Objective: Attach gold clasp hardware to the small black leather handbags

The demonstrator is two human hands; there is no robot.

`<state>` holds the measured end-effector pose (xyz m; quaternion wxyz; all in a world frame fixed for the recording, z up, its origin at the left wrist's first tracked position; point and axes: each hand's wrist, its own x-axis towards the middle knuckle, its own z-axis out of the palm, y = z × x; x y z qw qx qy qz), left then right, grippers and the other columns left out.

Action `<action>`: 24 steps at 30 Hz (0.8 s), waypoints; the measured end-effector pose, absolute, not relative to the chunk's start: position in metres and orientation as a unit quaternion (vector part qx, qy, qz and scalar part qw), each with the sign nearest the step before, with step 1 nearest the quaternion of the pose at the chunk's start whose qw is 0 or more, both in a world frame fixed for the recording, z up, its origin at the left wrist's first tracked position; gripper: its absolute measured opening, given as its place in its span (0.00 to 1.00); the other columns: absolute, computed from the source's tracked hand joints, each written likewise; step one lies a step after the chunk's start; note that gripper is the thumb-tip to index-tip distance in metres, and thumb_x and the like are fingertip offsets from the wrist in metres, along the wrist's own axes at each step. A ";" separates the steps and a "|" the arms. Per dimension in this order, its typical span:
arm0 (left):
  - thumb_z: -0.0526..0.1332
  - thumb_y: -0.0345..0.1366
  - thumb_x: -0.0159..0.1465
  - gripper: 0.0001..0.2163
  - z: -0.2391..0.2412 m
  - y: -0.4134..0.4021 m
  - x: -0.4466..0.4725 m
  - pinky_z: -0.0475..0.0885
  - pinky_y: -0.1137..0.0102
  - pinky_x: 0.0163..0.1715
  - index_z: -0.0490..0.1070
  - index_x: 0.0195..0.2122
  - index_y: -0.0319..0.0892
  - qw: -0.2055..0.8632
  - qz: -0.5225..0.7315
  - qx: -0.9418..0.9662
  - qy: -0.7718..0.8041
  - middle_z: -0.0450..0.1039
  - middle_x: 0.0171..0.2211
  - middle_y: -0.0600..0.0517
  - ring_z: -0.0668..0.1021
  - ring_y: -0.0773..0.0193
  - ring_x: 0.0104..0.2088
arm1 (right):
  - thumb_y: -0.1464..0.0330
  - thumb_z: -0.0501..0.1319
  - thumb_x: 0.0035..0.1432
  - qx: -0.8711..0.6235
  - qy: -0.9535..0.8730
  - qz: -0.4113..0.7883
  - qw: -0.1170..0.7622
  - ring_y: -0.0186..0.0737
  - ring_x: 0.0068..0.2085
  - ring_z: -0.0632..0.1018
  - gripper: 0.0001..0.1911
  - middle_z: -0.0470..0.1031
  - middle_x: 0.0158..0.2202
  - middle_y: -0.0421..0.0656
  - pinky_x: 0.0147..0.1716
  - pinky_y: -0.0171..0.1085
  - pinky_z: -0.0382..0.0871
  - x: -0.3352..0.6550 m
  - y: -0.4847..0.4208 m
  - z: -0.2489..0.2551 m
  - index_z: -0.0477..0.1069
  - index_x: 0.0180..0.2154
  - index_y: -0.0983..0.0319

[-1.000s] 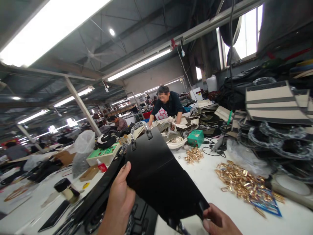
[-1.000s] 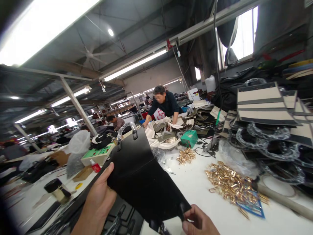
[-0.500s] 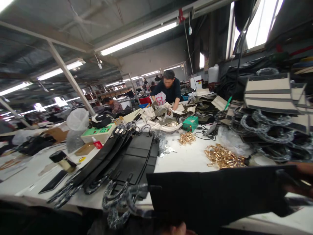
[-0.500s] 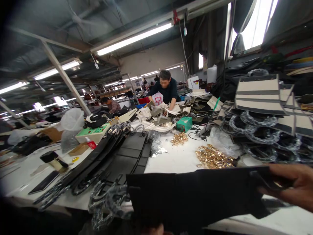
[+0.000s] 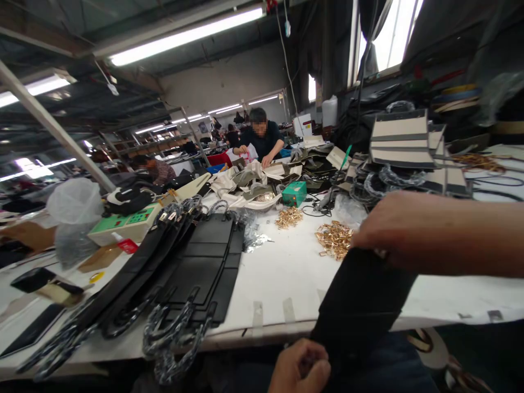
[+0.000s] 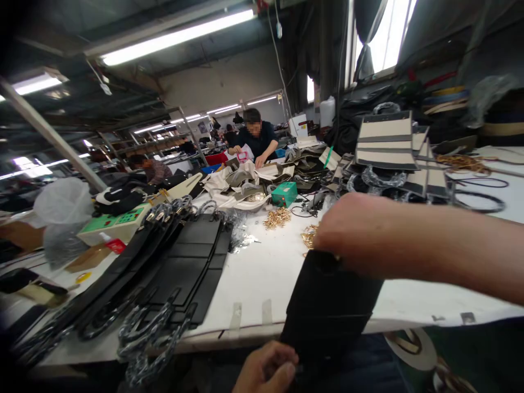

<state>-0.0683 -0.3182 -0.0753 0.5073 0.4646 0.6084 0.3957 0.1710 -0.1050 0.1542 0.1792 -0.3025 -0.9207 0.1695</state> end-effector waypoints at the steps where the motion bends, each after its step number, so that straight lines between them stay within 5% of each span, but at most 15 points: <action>1: 0.66 0.54 0.56 0.18 -0.063 -0.316 -0.069 0.70 0.66 0.32 0.79 0.35 0.43 0.461 0.413 0.466 0.633 0.78 0.30 0.45 0.77 0.57 0.30 | 0.71 0.65 0.52 -0.279 -0.934 0.139 0.172 0.27 0.21 0.77 0.19 0.68 0.11 0.31 0.36 0.33 0.70 0.151 -0.114 0.139 0.67 0.12 0.61; 3: 0.69 0.48 0.55 0.15 -0.035 -0.308 -0.069 0.69 0.67 0.30 0.78 0.38 0.46 0.359 0.466 0.453 0.670 0.77 0.30 0.48 0.74 0.59 0.27 | 0.75 0.69 0.47 -0.272 -0.930 0.104 0.224 0.35 0.27 0.80 0.18 0.70 0.13 0.34 0.40 0.37 0.72 0.115 -0.127 0.105 0.68 0.12 0.58; 6: 0.76 0.37 0.43 0.31 -0.002 -0.283 -0.072 0.71 0.65 0.43 0.74 0.51 0.49 0.254 0.566 0.423 0.661 0.76 0.47 0.46 0.76 0.52 0.41 | 0.73 0.69 0.50 -0.229 -0.940 0.094 0.234 0.41 0.34 0.82 0.14 0.74 0.17 0.38 0.41 0.39 0.70 0.070 -0.134 0.067 0.72 0.17 0.57; 10: 0.72 0.39 0.51 0.18 -0.006 -0.237 -0.084 0.71 0.64 0.43 0.77 0.44 0.42 0.368 0.526 0.441 0.628 0.80 0.40 0.47 0.78 0.51 0.43 | 0.74 0.69 0.50 -0.107 -0.986 0.031 0.125 0.42 0.36 0.80 0.08 0.77 0.23 0.38 0.44 0.40 0.67 0.032 -0.119 0.077 0.75 0.23 0.59; 14: 0.71 0.41 0.52 0.18 -0.042 -0.210 -0.101 0.73 0.62 0.42 0.76 0.42 0.39 0.455 0.570 0.315 0.608 0.81 0.38 0.47 0.80 0.53 0.39 | 0.75 0.67 0.54 -0.114 -0.972 -0.072 0.195 0.50 0.49 0.76 0.13 0.79 0.42 0.45 0.53 0.50 0.61 0.033 -0.089 0.097 0.76 0.43 0.62; 18: 0.73 0.41 0.51 0.21 -0.063 -0.204 -0.112 0.74 0.60 0.44 0.76 0.43 0.37 0.522 0.603 0.196 0.571 0.81 0.39 0.44 0.81 0.53 0.38 | 0.66 0.61 0.64 -0.280 -0.909 0.057 0.302 0.45 0.47 0.76 0.13 0.76 0.47 0.45 0.48 0.43 0.68 0.058 -0.085 0.048 0.74 0.49 0.60; 24: 0.72 0.43 0.53 0.22 -0.073 -0.192 -0.120 0.74 0.60 0.46 0.74 0.46 0.38 0.494 0.611 0.219 0.579 0.80 0.43 0.42 0.81 0.52 0.43 | 0.68 0.63 0.61 -0.390 -0.806 0.197 0.400 0.45 0.48 0.76 0.10 0.75 0.46 0.46 0.50 0.44 0.71 0.069 -0.116 -0.054 0.75 0.45 0.57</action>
